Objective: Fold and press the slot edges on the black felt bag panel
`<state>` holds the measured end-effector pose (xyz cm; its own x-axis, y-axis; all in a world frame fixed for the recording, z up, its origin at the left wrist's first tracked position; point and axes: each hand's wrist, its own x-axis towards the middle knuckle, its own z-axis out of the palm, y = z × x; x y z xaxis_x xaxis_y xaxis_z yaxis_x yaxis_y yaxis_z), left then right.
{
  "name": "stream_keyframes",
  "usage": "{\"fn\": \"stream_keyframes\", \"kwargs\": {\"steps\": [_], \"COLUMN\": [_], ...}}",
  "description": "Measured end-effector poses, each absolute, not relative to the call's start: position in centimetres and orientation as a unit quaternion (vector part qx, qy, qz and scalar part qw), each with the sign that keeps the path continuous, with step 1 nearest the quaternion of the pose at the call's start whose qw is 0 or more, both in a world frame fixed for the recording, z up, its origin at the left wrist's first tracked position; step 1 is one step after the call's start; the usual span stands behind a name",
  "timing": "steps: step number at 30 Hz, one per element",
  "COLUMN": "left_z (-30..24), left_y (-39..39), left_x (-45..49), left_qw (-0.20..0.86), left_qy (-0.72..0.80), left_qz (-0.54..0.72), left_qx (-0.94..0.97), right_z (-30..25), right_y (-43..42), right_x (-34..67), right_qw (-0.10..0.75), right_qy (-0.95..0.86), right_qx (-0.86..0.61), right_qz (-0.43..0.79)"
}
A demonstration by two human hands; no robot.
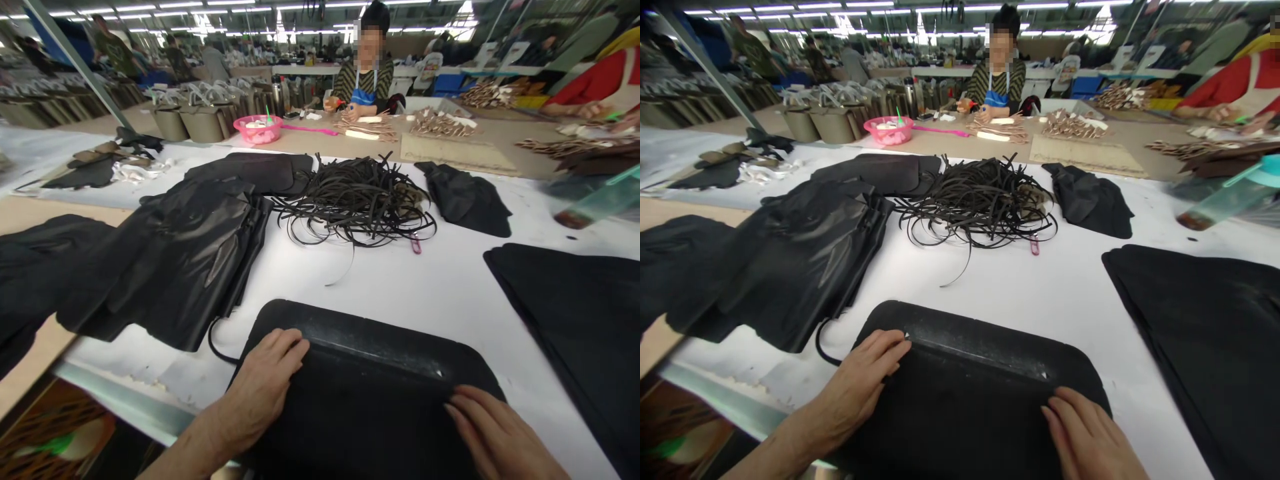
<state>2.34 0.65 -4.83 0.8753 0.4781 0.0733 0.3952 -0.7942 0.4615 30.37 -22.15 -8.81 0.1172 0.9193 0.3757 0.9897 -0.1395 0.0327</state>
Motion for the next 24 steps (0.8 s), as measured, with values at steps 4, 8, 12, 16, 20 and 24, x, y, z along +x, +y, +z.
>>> {"fn": "stream_keyframes", "kwargs": {"steps": [4,8,12,16,20,24], "left_z": [-1.7,-1.1,-1.7,-2.5,-2.9,-2.9], "left_y": [-0.3,-1.2,-1.6,-0.6,1.3,3.0], "left_x": [5.1,7.3,8.0,7.2,5.4,4.4], "left_qw": [0.398,0.476,0.521,0.540,0.534,0.558], "left_qy": [0.222,0.186,0.205,0.264,0.305,0.327], "left_qz": [-0.010,-0.088,-0.130,-0.123,-0.116,-0.094], "left_qx": [0.890,0.855,0.818,0.790,0.780,0.757], "right_z": [-4.5,-2.6,-3.9,-4.8,-4.7,-5.8], "right_y": [-16.9,-13.1,-12.7,-14.6,-17.5,-19.5], "right_x": [24.7,20.3,19.4,22.0,26.8,30.6], "right_qw": [0.201,0.241,0.295,0.290,0.287,0.283], "right_qy": [-0.701,-0.719,-0.697,-0.645,-0.500,-0.383], "right_qx": [-0.669,-0.630,-0.640,-0.707,-0.800,-0.849], "right_qz": [-0.146,-0.168,-0.136,-0.021,0.169,0.228]}}
